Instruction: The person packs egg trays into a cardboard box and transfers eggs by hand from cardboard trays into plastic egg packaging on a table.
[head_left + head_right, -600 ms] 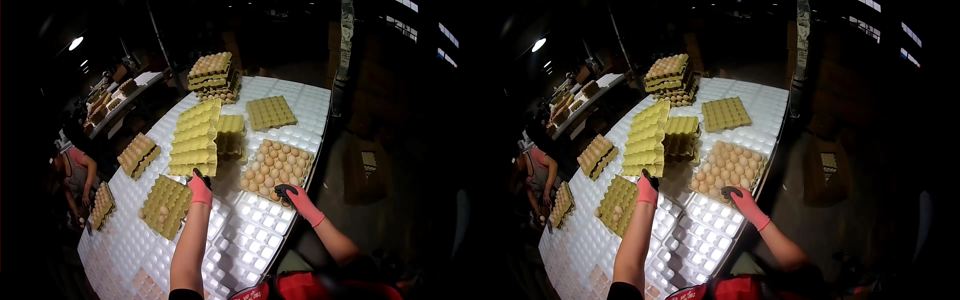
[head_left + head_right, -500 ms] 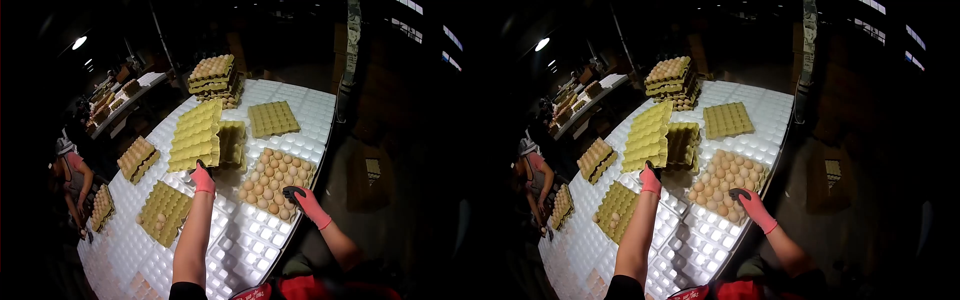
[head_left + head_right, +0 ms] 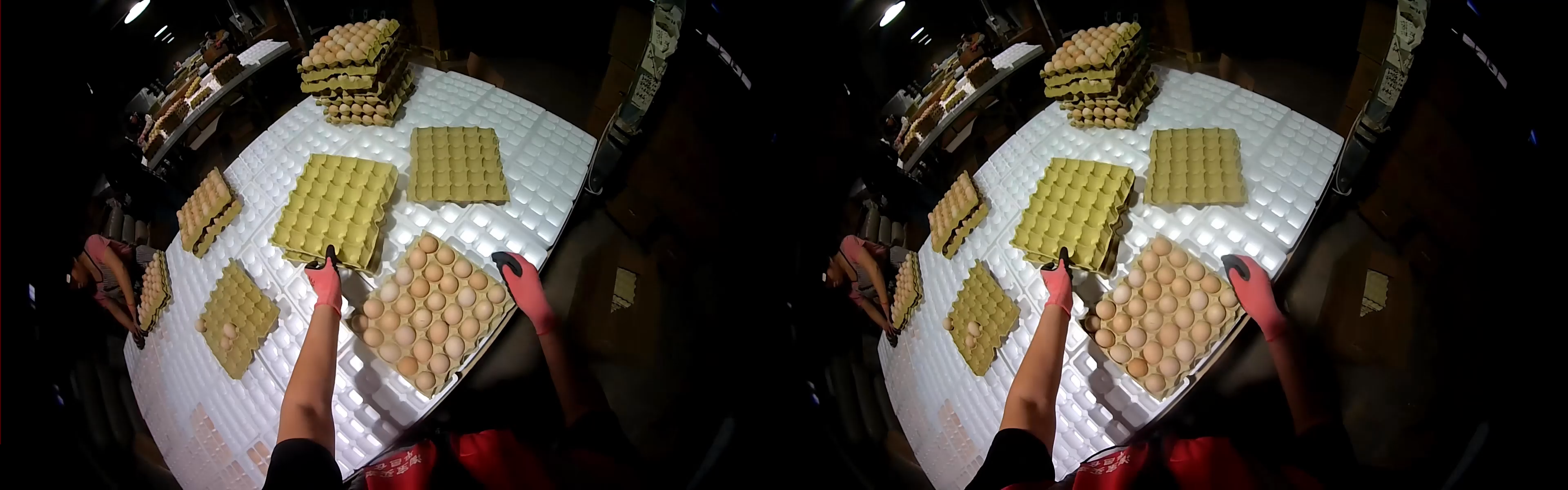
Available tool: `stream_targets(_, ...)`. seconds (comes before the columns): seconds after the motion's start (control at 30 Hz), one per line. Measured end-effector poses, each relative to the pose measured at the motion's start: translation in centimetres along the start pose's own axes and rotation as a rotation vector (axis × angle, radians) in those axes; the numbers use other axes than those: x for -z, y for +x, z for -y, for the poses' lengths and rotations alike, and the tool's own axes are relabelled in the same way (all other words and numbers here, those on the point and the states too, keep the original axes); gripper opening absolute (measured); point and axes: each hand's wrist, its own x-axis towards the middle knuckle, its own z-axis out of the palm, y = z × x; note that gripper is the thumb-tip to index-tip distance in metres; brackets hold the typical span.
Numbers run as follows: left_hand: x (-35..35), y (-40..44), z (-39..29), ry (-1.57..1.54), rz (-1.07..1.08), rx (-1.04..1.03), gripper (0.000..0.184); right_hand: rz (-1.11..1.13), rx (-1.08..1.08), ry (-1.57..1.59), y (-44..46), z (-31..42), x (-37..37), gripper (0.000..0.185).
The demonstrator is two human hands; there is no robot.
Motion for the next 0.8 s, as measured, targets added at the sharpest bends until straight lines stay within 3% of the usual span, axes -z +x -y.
stream_targets(0.03, 0.9, -0.8, 0.4, 0.062, -0.027, -0.069, 0.036, -0.009, 0.046, -0.105, 1.2, 0.1, -0.6, 0.026)
stream_targets(0.1, 5.3, -8.5, -2.0, -0.165, 0.093, 0.029, 0.036, 0.025, 0.092, -0.405, 3.0, -1.2, -2.4, 0.033)
stream_targets(0.13, 7.3, -10.7, 2.6, -0.073, 0.108, 0.012, 0.035, 0.165, -0.116, -0.392, 4.1, -2.8, -3.4, 0.048)
stream_targets(0.17, 9.6, -13.0, 7.1, 0.026, 0.122, -0.009, 0.033, 0.354, -0.142, -0.263, 4.8, -5.4, -4.0, 0.05)
stream_targets(0.2, 11.1, -18.6, 4.4, 0.077, 0.256, 0.31, 0.031, 0.39, -0.213, -0.223, 5.2, -4.7, -4.3, 0.05)
stream_targets(0.23, 10.8, -22.3, 6.0, 0.112, 0.225, 0.336, 0.031, 0.444, -0.285, -0.195, 5.4, -4.0, -4.4, 0.05)
stream_targets(0.27, 10.0, -24.6, 4.3, -0.052, 0.282, 0.374, 0.034, 0.517, -0.354, -0.176, 5.5, -2.5, -4.6, 0.051)
stream_targets(0.3, 9.5, -26.1, 2.2, -0.218, 0.332, 0.401, 0.037, 0.492, -0.283, -0.213, 5.5, -1.4, -4.6, 0.046)
stream_targets(0.37, 7.6, -26.5, 3.4, -0.176, 0.257, 0.283, 0.039, 0.492, -0.388, -0.201, 5.9, -0.5, -4.6, 0.039)
stream_targets(0.47, 6.8, -26.2, 3.2, -0.336, 0.203, 0.525, 0.04, 0.498, -0.363, -0.075, 5.3, 2.2, -4.5, 0.035)
stream_targets(0.5, 7.1, -26.1, 0.1, -0.426, 0.236, 0.56, 0.039, 0.518, -0.319, -0.064, 5.5, 4.1, -4.6, 0.034)
stream_targets(0.57, 7.7, -25.3, -0.2, -0.319, 0.141, 0.476, 0.036, 0.536, -0.246, 0.011, 5.8, 6.7, -4.9, 0.029)
stream_targets(0.6, 9.0, -25.2, -0.9, -0.384, 0.152, 0.432, 0.039, 0.568, -0.372, 0.08, 5.3, 9.6, -5.0, 0.027)
stream_targets(0.63, 10.5, -25.0, -1.2, -0.372, 0.166, 0.486, 0.043, 0.592, -0.316, 0.052, 6.1, 7.9, -4.9, 0.028)
stream_targets(0.8, 21.7, -24.7, -1.2, -0.431, 0.065, 0.254, 0.044, 0.729, -0.095, 0.036, -0.9, 16.3, -14.8, 0.036)
